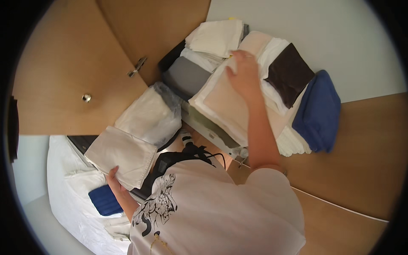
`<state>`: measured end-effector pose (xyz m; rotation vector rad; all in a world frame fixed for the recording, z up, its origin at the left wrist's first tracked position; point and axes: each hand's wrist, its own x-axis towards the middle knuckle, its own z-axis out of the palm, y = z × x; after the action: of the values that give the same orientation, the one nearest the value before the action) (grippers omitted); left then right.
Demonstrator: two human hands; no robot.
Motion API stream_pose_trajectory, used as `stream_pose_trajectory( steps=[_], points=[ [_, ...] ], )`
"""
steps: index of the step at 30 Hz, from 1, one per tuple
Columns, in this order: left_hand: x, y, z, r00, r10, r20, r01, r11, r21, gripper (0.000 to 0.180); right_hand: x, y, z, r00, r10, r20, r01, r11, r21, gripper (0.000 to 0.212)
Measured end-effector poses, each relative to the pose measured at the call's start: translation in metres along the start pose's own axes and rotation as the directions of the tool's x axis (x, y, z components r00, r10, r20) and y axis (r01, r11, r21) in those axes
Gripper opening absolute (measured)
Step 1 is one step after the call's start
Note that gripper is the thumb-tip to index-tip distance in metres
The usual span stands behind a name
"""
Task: The person organizes linens by removing pillows and folded cloths from a closet, placing them on a bed, and سپس returning different folded items to the closet shelves.
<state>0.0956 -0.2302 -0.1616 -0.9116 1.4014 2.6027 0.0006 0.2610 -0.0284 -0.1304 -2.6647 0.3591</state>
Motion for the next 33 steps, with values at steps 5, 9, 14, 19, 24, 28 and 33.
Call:
stream_pose_trajectory(
  steps=[5, 9, 14, 19, 24, 28, 33],
  points=[
    [0.030, 0.000, 0.088, 0.994, -0.024, 0.107, 0.018, 0.998, 0.060, 0.058, -0.019, 0.051, -0.051, 0.852, 0.518, 0.074, -0.439, 0.785, -0.438, 0.086],
    [0.049, -0.003, 0.141, 0.980, -0.075, 0.182, 0.059, 0.994, 0.091, 0.058, -0.050, 0.088, -0.038, 0.829, 0.519, 0.206, -0.473, 0.849, -0.237, 0.104],
    [0.074, -0.005, 0.172, 0.947, -0.140, 0.290, 0.099, 0.984, 0.149, 0.059, -0.075, 0.128, -0.032, 0.815, 0.578, -0.038, -0.555, 0.798, 0.234, 0.068],
    [0.085, 0.001, 0.197, 0.900, -0.237, 0.367, 0.160, 0.960, 0.228, 0.060, -0.081, 0.126, -0.066, 0.650, 0.747, -0.138, -0.344, 0.451, 0.824, 0.035],
    [0.085, -0.004, 0.223, 0.860, -0.273, 0.432, 0.190, 0.956, 0.226, 0.059, -0.078, 0.114, -0.029, 0.964, 0.262, -0.046, -0.266, 0.955, -0.130, 0.075],
    [0.085, -0.006, 0.228, 0.850, -0.256, 0.461, 0.160, 0.958, 0.238, 0.057, -0.064, 0.069, -0.016, 0.943, 0.331, -0.024, -0.327, 0.913, -0.243, 0.088],
    [0.082, -0.005, 0.228, 0.862, -0.279, 0.423, 0.197, 0.954, 0.228, 0.057, -0.079, 0.107, -0.015, 0.926, 0.363, -0.104, -0.377, 0.906, -0.191, 0.085]
  ],
)
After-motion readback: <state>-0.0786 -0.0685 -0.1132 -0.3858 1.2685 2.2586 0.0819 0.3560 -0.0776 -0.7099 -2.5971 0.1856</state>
